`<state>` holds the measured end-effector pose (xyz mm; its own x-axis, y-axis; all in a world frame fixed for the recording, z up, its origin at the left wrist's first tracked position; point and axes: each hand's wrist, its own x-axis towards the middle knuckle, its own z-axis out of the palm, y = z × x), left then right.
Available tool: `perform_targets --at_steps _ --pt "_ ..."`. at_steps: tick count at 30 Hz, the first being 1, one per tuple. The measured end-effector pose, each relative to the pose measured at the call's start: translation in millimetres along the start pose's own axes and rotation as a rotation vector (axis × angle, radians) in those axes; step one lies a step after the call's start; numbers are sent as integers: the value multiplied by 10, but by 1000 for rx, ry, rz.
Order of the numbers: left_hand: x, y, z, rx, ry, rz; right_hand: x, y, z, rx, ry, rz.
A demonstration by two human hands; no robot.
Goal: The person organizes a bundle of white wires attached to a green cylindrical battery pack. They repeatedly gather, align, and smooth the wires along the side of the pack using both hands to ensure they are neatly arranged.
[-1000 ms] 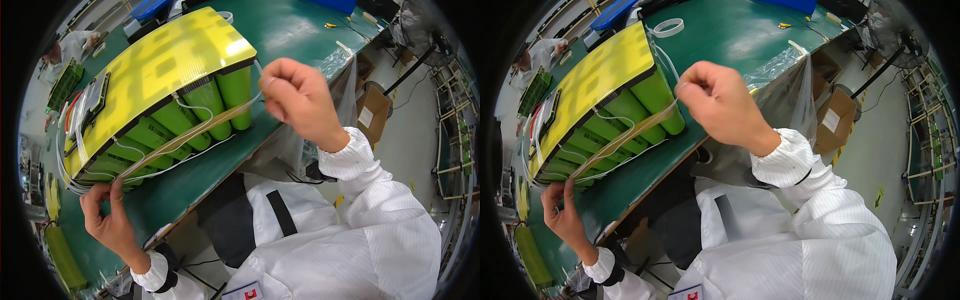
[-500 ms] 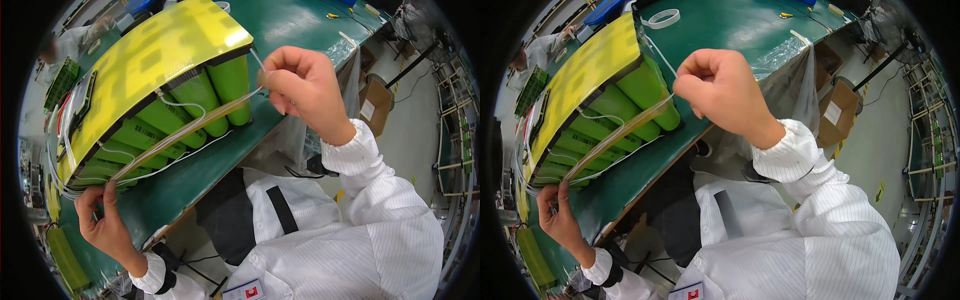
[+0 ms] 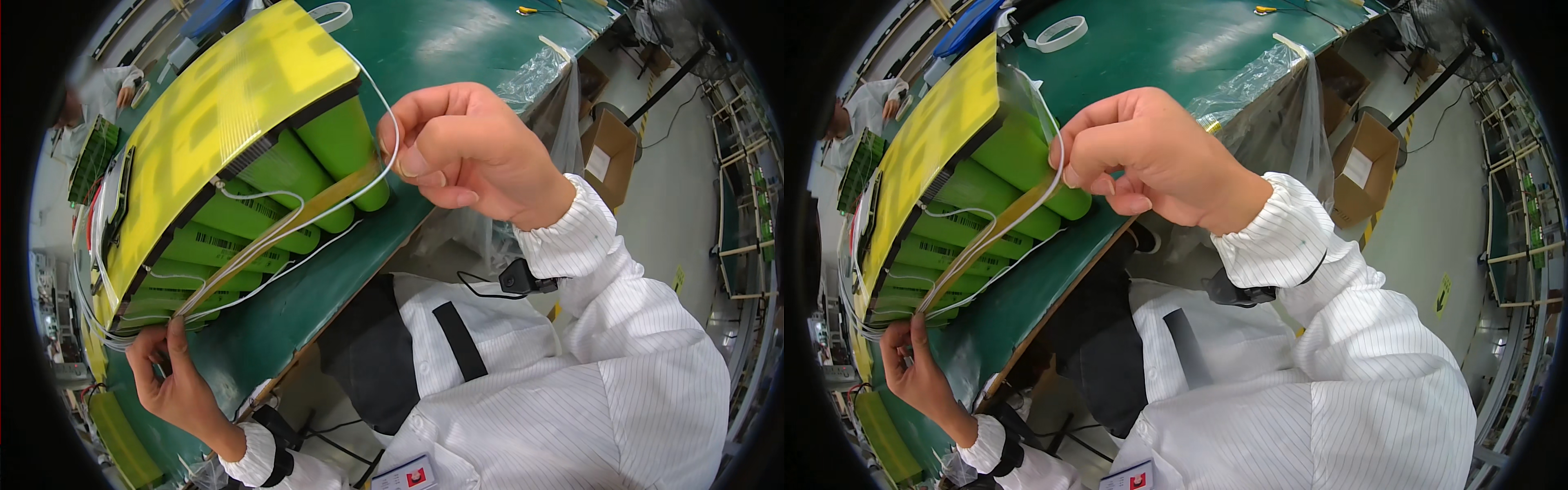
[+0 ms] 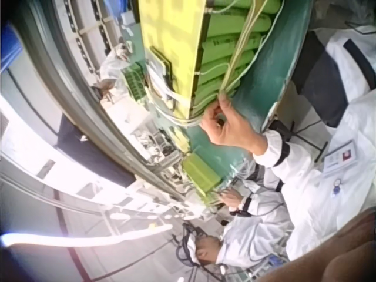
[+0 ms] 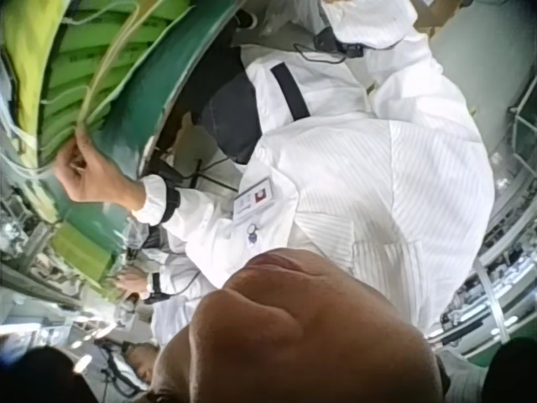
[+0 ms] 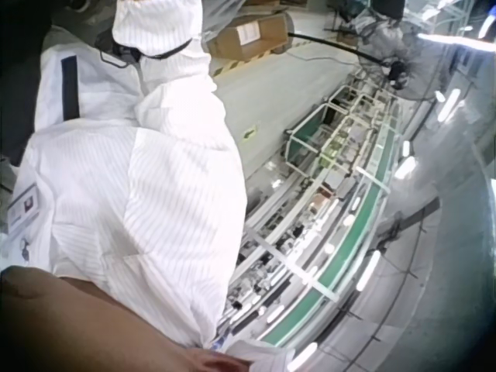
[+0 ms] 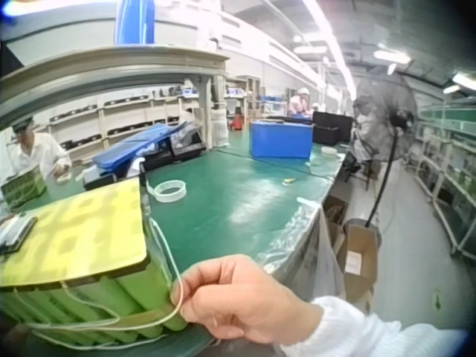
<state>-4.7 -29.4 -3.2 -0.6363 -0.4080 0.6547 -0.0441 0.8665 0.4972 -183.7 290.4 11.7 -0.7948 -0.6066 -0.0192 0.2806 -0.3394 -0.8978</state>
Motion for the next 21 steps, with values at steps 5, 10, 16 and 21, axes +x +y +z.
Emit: perform_targets --at_steps 5,10,16,21 --pt "2 -15 -18 4 16 8 -16 -3 -59 179 -98 20" --pt "3 22 -6 -3 23 -32 -17 34 -8 -2 -5 -2" --pt "-11 -14 -26 -1 21 -39 -75 74 30 -93 41 -6" --pt "6 -43 -23 1 22 -34 -99 139 -18 -144 39 -12"
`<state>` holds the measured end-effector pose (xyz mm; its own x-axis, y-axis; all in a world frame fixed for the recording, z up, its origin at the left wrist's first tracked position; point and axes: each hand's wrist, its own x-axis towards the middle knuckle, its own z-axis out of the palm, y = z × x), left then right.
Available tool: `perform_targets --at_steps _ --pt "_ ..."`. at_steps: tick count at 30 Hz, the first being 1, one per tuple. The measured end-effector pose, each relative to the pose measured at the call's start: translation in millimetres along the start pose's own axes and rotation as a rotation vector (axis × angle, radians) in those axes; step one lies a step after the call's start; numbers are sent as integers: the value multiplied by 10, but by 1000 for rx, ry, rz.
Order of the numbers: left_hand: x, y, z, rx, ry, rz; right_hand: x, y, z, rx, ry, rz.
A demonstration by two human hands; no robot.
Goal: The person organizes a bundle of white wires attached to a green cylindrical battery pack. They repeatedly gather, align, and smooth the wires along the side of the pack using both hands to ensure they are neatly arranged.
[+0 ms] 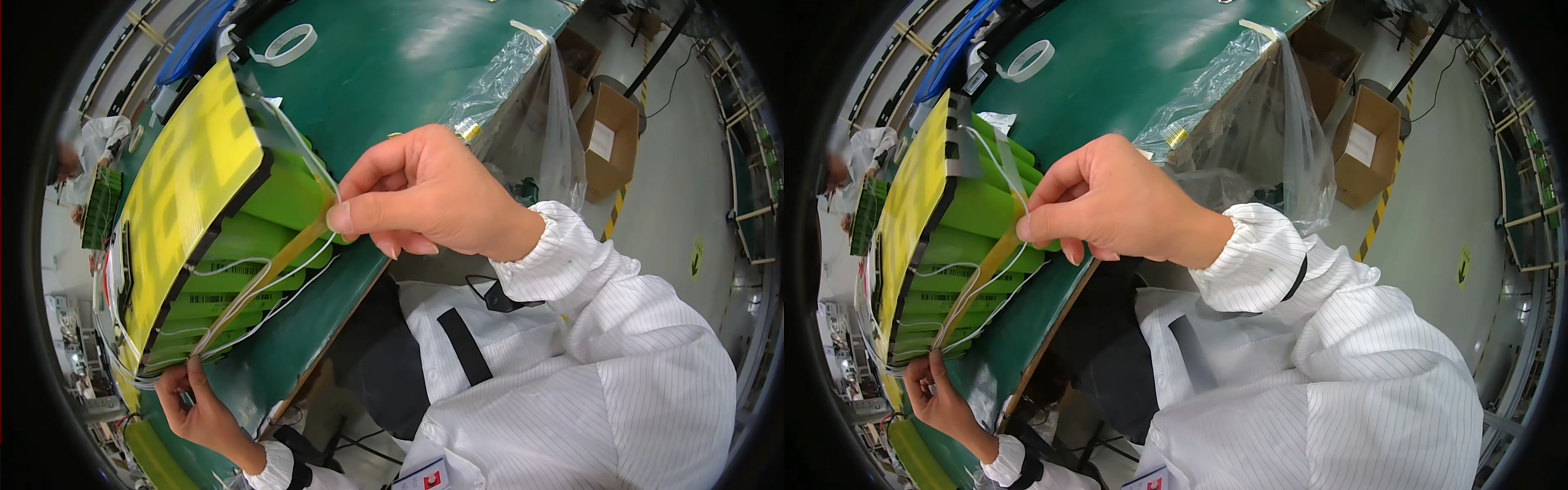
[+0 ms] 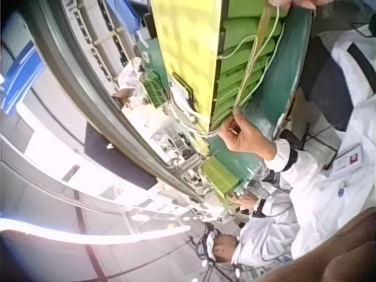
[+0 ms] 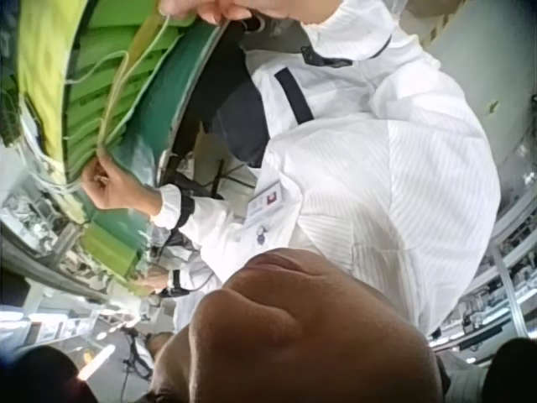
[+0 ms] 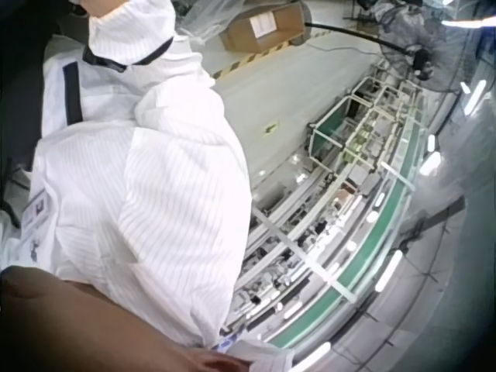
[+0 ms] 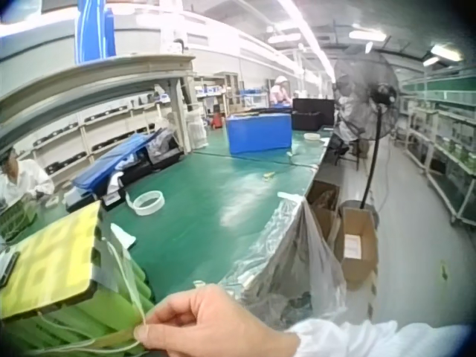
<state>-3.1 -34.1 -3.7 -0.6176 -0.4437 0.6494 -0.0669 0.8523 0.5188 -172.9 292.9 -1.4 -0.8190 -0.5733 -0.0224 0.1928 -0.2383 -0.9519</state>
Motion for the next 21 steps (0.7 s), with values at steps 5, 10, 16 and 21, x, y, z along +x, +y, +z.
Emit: perform_targets --at_steps 5,10,16,21 --pt "-2 17 -27 45 -7 5 27 -5 27 24 30 -35" --pt "5 -6 -23 21 -5 5 75 47 -9 -7 37 -82" --pt "11 0 -66 34 -2 14 123 68 -57 23 46 -143" --pt "25 -24 -57 47 -12 18 89 74 -38 24 33 -144"
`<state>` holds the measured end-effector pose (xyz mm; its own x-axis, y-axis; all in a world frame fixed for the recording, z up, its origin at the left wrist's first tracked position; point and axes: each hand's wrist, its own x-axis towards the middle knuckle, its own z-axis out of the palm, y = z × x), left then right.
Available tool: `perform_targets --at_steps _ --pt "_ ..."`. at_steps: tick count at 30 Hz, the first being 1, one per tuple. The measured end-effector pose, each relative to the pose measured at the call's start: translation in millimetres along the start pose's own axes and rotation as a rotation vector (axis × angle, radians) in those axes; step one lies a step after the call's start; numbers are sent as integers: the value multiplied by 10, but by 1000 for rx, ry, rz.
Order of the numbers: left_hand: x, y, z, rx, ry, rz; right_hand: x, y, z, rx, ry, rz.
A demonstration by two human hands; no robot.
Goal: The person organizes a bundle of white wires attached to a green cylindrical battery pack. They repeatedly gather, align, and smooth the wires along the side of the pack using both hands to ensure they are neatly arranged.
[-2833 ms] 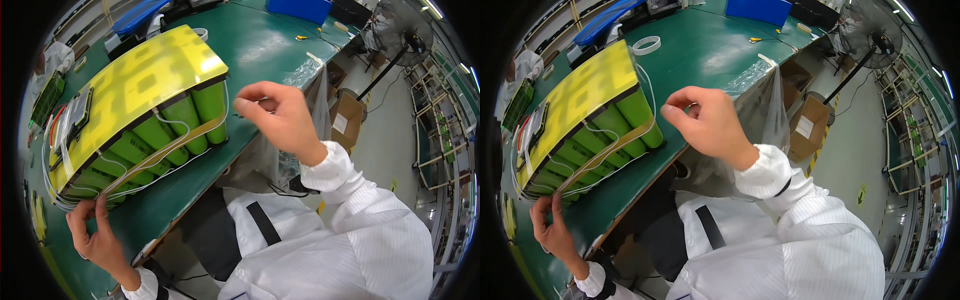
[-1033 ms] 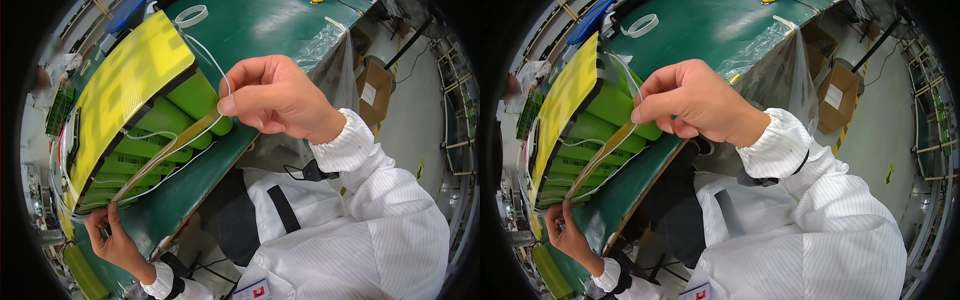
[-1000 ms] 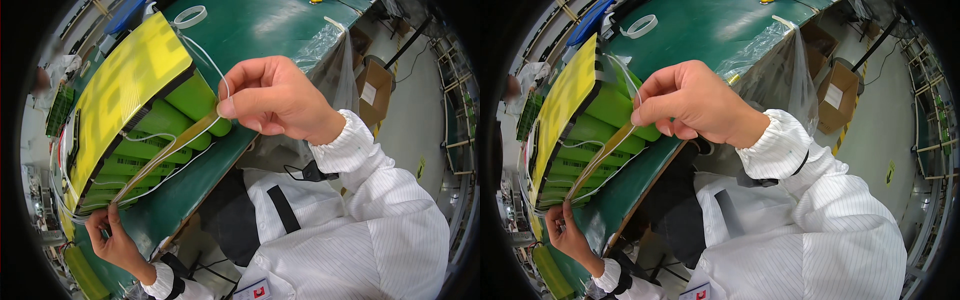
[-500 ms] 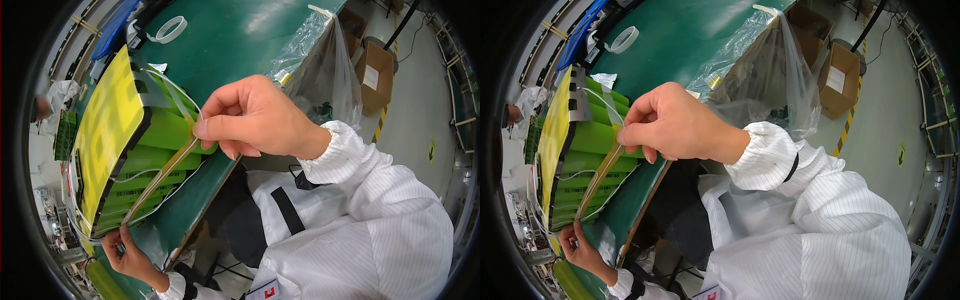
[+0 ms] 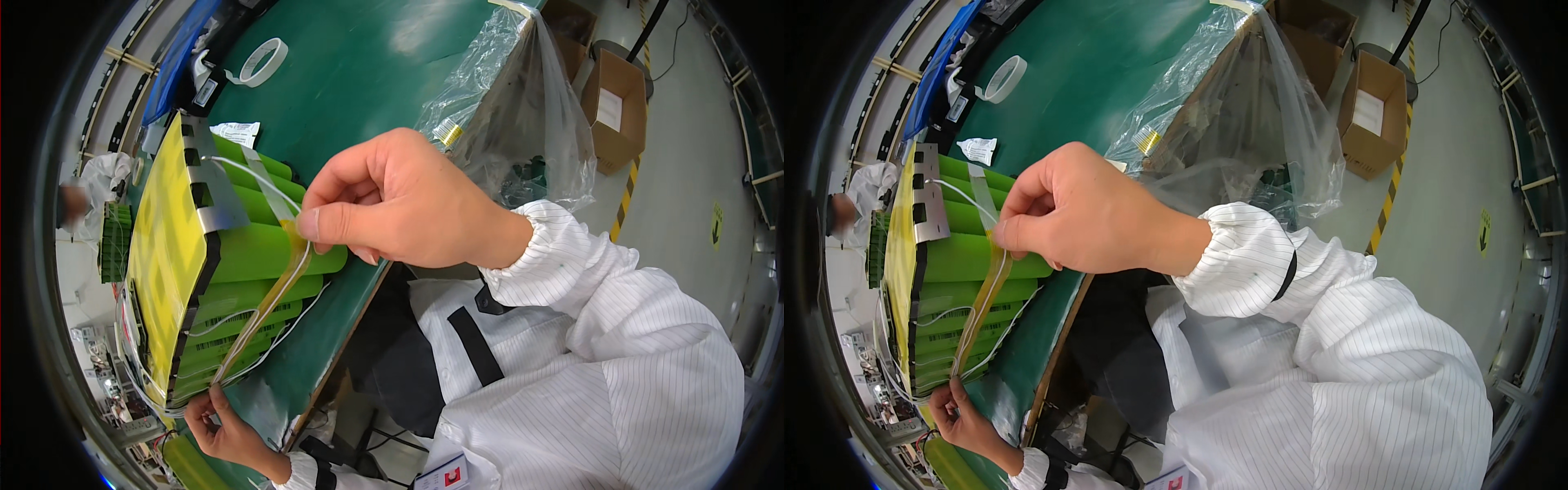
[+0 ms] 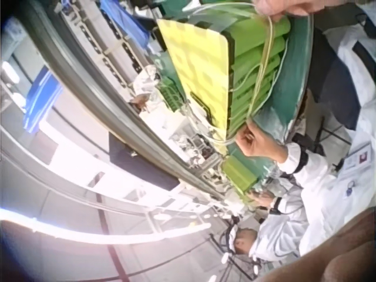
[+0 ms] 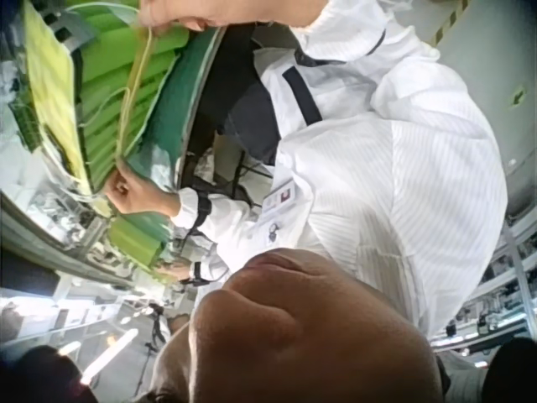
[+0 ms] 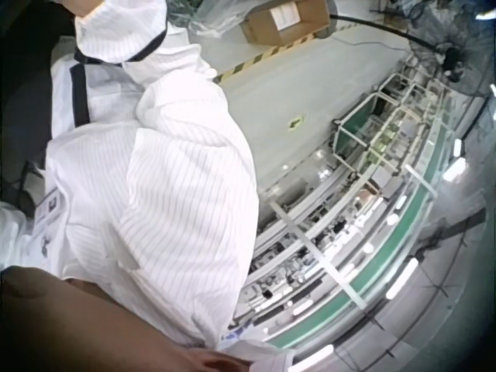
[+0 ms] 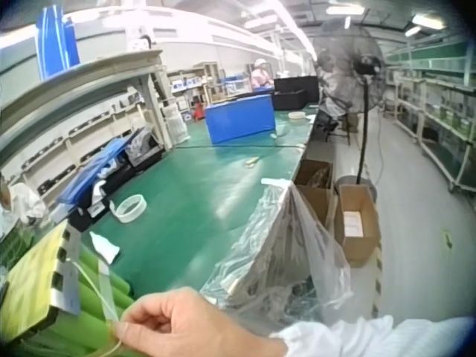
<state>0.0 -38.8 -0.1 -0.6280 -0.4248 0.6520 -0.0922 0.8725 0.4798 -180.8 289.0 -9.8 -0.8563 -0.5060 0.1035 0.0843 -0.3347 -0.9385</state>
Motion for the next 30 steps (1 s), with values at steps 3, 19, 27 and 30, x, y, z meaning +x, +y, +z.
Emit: perform_targets --at_steps 3,19,27,30 --pt "1 26 8 -20 -11 24 -31 17 42 -103 21 17" --pt "10 58 7 -34 -26 10 31 54 0 -201 -50 -22" --pt "11 33 -13 -39 -20 3 22 -47 4 -37 -66 53" --pt "0 32 -6 18 -37 26 2 -123 3 -41 -56 112"
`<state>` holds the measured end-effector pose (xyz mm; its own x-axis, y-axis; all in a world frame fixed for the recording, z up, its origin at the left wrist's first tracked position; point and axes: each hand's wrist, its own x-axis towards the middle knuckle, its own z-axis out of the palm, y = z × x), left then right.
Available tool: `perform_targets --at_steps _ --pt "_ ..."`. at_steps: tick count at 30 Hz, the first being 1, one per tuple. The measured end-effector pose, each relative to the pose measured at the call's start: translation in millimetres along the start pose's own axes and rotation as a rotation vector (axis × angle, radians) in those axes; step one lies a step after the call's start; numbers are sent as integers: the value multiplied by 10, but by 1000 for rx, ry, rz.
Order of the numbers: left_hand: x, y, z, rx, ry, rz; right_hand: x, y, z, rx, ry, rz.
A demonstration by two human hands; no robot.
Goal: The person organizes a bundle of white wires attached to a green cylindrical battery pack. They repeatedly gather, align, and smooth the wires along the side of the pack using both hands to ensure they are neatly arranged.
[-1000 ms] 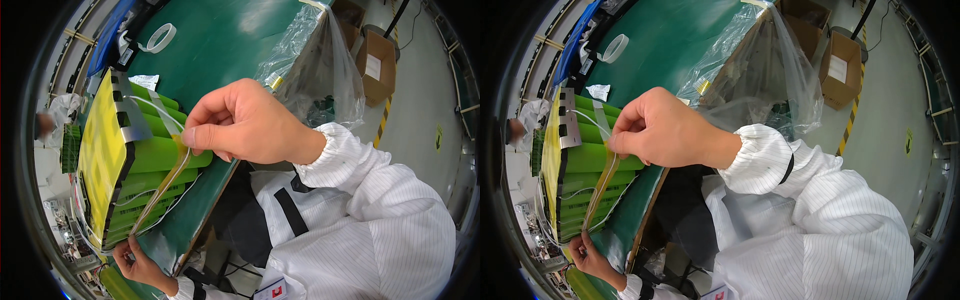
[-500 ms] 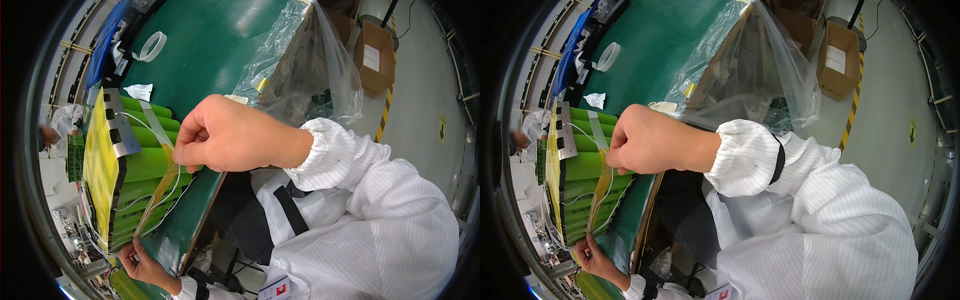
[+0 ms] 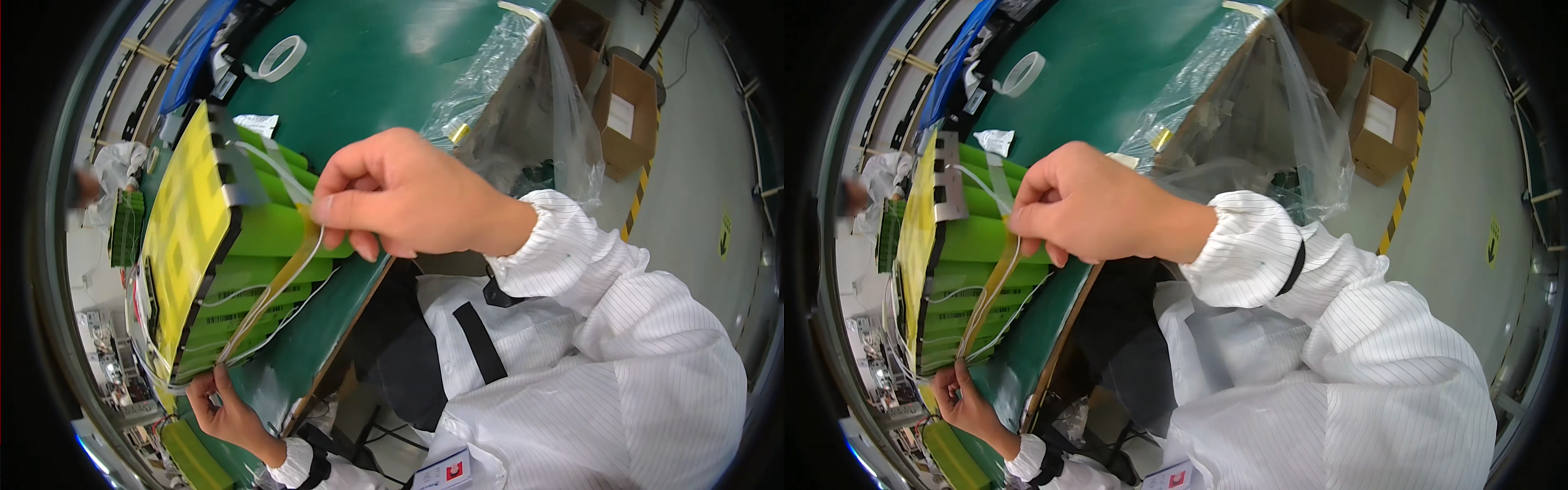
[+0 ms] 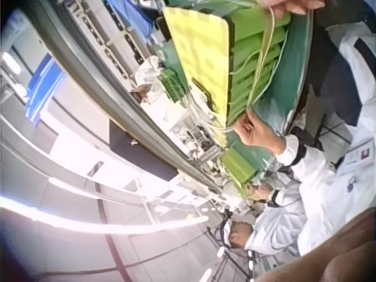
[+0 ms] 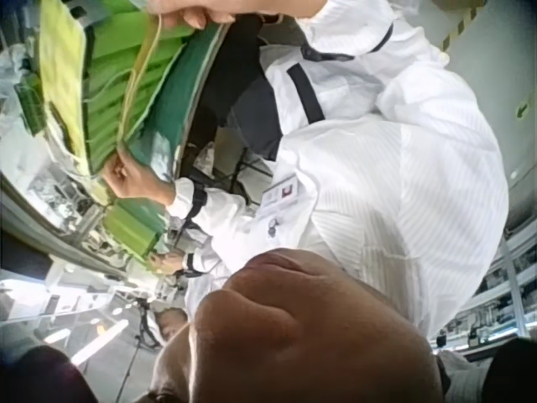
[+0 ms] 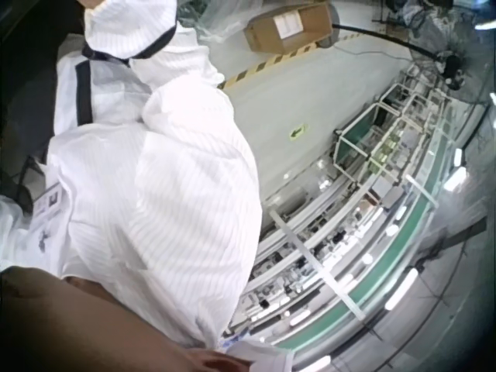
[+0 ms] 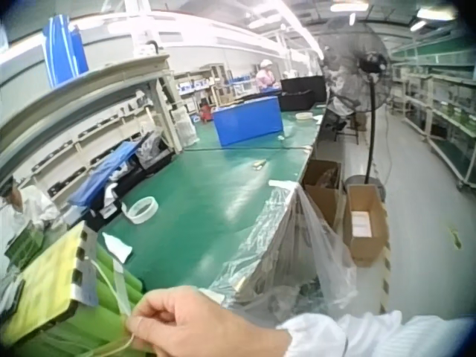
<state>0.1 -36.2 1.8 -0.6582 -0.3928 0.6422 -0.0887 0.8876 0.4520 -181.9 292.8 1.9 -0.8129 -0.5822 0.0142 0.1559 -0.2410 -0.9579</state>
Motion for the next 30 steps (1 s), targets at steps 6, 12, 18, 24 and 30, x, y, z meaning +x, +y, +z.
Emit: perform_targets --at_steps 6,12,18,24,30 --pt "7 136 -12 19 -13 -50 28 61 7 -77 10 -115" --pt "-12 158 -6 67 -5 -4 11 36 24 14 36 -119" --pt "-7 148 -15 57 -11 -15 45 95 -11 -11 20 -146" --pt "-12 153 -1 65 20 -32 128 191 15 -124 64 -189" --pt "3 101 6 79 14 4 162 274 -8 -234 119 -294"
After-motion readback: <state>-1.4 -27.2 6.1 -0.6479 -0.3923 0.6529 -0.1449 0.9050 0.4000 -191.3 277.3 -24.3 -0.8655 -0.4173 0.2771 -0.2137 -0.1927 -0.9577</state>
